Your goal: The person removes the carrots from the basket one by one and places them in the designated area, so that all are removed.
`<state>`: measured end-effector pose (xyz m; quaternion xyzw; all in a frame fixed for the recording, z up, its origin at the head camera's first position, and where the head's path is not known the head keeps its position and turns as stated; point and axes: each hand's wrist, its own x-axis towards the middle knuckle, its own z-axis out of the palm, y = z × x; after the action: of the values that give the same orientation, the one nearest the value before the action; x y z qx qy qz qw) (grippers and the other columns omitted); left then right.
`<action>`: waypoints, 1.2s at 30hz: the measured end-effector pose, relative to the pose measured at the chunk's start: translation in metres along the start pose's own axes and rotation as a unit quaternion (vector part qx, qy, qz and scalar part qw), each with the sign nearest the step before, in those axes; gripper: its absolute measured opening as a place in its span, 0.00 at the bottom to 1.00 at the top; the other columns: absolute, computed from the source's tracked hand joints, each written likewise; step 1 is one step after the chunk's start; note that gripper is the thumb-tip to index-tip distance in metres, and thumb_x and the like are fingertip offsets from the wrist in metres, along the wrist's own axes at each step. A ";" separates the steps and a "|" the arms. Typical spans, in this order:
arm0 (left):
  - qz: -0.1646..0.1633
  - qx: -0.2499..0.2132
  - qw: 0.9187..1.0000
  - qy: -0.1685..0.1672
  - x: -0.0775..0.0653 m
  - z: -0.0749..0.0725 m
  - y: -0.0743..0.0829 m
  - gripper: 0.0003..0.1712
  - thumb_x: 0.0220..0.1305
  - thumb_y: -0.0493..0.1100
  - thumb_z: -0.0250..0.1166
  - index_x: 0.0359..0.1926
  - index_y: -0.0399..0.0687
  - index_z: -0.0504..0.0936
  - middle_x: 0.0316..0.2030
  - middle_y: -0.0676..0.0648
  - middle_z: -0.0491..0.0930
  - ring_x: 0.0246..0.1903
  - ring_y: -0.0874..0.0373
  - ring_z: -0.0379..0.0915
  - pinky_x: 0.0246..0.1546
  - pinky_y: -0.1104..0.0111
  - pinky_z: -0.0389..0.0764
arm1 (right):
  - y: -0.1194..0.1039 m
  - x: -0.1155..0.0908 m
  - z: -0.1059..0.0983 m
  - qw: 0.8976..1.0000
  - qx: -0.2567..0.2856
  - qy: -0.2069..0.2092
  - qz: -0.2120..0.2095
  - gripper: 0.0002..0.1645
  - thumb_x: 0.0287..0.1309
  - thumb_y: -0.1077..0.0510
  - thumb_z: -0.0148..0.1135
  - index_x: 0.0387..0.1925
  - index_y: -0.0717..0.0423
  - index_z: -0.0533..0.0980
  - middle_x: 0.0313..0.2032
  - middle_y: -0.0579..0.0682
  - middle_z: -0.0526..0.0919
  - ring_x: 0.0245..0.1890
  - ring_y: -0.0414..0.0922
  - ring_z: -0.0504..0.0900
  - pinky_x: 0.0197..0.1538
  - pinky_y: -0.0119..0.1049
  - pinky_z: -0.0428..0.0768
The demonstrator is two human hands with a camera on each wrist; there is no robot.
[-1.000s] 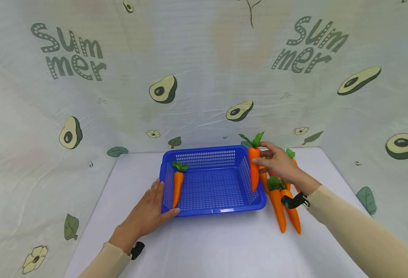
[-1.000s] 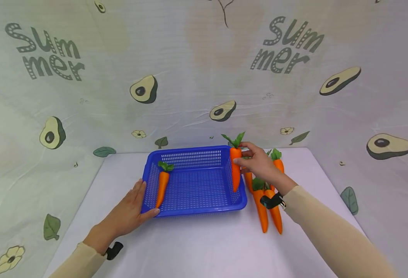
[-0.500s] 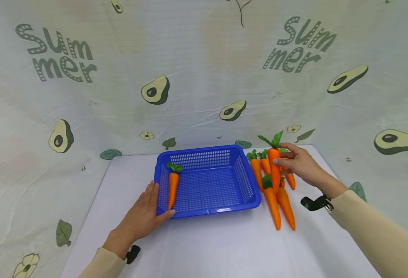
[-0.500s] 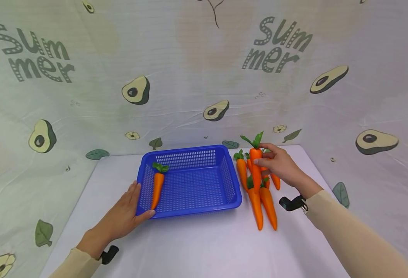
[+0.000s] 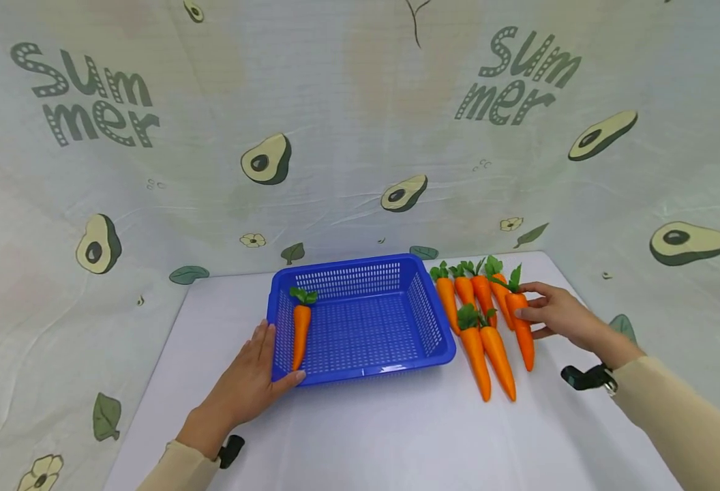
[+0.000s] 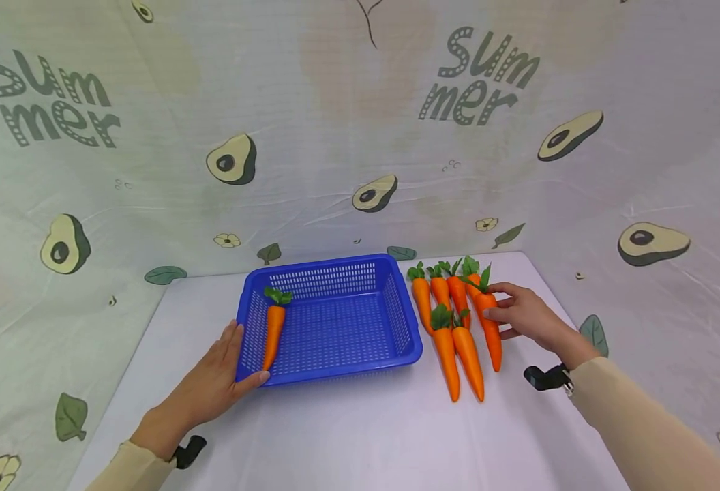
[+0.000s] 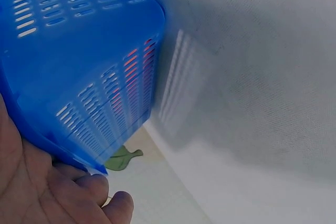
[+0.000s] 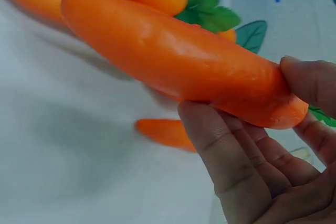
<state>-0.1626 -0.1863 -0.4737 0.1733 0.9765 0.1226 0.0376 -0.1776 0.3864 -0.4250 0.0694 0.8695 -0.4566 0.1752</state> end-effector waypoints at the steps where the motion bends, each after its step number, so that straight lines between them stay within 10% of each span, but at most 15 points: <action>1: 0.000 0.001 1.000 -0.001 0.000 0.000 0.000 0.67 0.55 0.85 0.42 0.77 0.38 0.41 0.77 0.37 0.41 0.76 0.39 0.41 0.72 0.45 0.53 | 0.006 0.001 0.001 1.000 -0.002 -0.003 0.009 0.47 0.64 0.48 0.63 0.73 0.61 0.51 0.64 0.76 0.65 0.45 0.50 0.85 0.43 0.50 0.86; 36: 0.001 -0.014 1.000 -0.010 0.003 0.002 -0.001 0.68 0.54 0.85 0.43 0.77 0.39 0.37 0.77 0.37 0.38 0.76 0.38 0.41 0.71 0.44 0.54 | 0.059 0.007 0.032 0.998 -0.057 -0.002 0.024 0.36 0.62 0.55 0.63 0.67 0.64 0.63 0.59 0.73 0.72 0.43 0.48 0.83 0.42 0.43 0.87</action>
<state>-0.1658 -0.1859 -0.4756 0.1750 0.9741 0.1343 0.0497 -0.1602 0.3940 -0.4897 0.0789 0.8920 -0.4018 0.1913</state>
